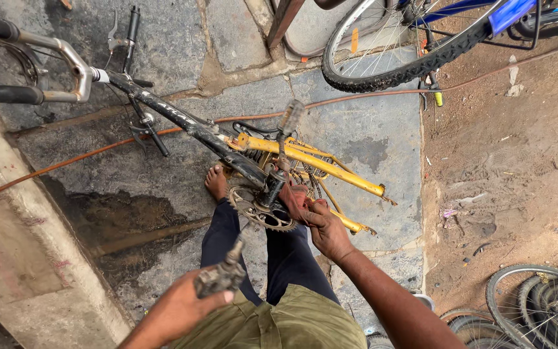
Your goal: The person wipes the chain, crankset, and frame of a yellow bicycle with a red cloth. They rotate the pedals to access different sections of the chain and crank while cleaning.
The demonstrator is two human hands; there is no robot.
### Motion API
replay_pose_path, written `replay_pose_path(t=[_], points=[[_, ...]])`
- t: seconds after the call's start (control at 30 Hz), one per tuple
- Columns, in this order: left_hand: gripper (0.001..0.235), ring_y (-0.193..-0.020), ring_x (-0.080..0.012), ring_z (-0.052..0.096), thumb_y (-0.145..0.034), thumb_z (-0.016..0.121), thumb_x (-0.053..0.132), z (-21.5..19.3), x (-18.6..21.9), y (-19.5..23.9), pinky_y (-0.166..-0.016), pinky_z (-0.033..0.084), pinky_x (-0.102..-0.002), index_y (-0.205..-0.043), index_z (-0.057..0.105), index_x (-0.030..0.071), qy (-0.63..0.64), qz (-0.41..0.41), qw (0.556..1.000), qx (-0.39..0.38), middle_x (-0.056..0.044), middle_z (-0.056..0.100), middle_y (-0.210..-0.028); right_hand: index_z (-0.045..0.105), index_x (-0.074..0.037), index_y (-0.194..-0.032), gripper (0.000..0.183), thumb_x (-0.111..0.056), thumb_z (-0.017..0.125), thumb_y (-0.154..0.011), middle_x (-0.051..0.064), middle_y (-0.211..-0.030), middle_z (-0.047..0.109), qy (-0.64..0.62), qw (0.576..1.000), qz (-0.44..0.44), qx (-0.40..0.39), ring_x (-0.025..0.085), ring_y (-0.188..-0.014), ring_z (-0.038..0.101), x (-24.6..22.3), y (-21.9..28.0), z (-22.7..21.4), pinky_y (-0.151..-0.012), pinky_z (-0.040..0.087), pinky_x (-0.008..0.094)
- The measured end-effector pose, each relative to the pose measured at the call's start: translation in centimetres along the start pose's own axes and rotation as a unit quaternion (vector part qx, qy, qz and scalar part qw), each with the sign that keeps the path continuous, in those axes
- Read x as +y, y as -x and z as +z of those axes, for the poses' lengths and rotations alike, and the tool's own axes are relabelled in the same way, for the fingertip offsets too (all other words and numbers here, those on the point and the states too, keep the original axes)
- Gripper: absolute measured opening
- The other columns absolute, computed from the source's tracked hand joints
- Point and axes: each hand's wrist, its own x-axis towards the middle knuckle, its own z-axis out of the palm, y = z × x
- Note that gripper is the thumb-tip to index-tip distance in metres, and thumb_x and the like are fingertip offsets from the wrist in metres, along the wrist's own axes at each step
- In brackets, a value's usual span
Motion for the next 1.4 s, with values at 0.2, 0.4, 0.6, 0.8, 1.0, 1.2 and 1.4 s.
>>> replay_pose_path(t=[0.2,0.4,0.6,0.8,1.0,1.2,1.4], points=[[0.062,-0.083,-0.0224,0.074,-0.088,0.076,0.041,-3.2,-0.1,-0.5,-0.079,0.064,-0.045,-0.143,0.056,0.021,-0.023,-0.104,0.980,0.166,-0.009,0.077,-0.095,0.073,-0.018,-0.122,0.038,0.000,0.059,-0.092,0.013,-0.124,0.070,0.029,0.999,-0.034,0.021,0.036,-0.108,0.069,0.3,-0.7,0.4,-0.095,0.056,0.043],[0.052,-0.091,-0.0281,0.076,-0.086,0.071,0.036,-6.1,-1.5,-4.5,-0.084,0.059,-0.046,-0.137,0.067,0.024,-0.059,-0.026,0.952,0.299,-0.011,0.079,-0.101,0.067,-0.021,-0.129,0.042,-0.005,0.057,-0.092,0.010,-0.113,0.068,0.069,0.996,-0.028,-0.053,0.037,-0.099,0.068,1.2,-1.3,0.4,-0.083,0.057,0.046],[0.054,-0.114,-0.0431,0.064,-0.083,0.075,0.034,-7.2,-3.5,-11.0,-0.095,0.051,-0.051,-0.133,0.065,0.014,-0.072,0.054,0.906,0.414,-0.021,0.070,-0.123,0.066,-0.023,-0.131,0.044,-0.007,0.059,-0.090,0.010,-0.111,0.068,0.096,0.990,-0.037,-0.096,0.037,-0.097,0.067,1.6,-2.8,0.2,-0.079,0.056,0.047],[0.054,-0.108,-0.0452,0.066,-0.084,0.076,0.032,-5.8,-3.7,-21.8,-0.089,0.052,-0.053,-0.132,0.064,0.010,-0.074,0.158,0.881,0.441,-0.022,0.071,-0.116,0.067,-0.021,-0.128,0.040,-0.010,0.063,-0.090,0.010,-0.115,0.068,0.113,0.984,-0.085,-0.112,0.036,-0.097,0.067,1.3,-3.0,-1.2,-0.079,0.055,0.045],[0.054,-0.109,-0.0390,0.069,-0.092,0.071,0.036,2.3,-3.8,-35.0,-0.092,0.055,-0.048,-0.138,0.059,0.010,-0.095,0.082,0.957,0.263,-0.021,0.072,-0.116,0.068,-0.021,-0.127,0.041,-0.007,0.062,-0.089,0.009,-0.102,0.066,0.138,0.972,-0.056,-0.183,0.034,-0.095,0.067,0.5,-3.6,-1.5,-0.076,0.054,0.046],[0.031,-0.105,-0.0307,0.069,-0.091,0.069,0.033,14.2,-1.6,-33.9,-0.090,0.053,-0.045,-0.114,0.070,0.012,-0.056,0.295,0.944,0.132,-0.012,0.074,-0.111,0.063,-0.021,-0.135,0.052,-0.002,0.060,-0.087,0.009,-0.109,0.066,0.137,0.970,-0.061,-0.190,0.032,-0.100,0.067,-0.6,-3.8,-1.9,-0.081,0.056,0.045],[0.045,-0.098,-0.0289,0.073,-0.082,0.078,0.044,16.6,1.9,-18.9,-0.088,0.055,-0.040,-0.110,0.070,0.010,-0.006,0.246,0.968,-0.058,-0.013,0.075,-0.106,0.060,-0.023,-0.139,0.057,-0.002,0.060,-0.086,0.008,-0.112,0.066,0.147,0.969,-0.056,-0.191,0.033,-0.102,0.067,-1.0,-3.7,-2.4,-0.081,0.055,0.044]])
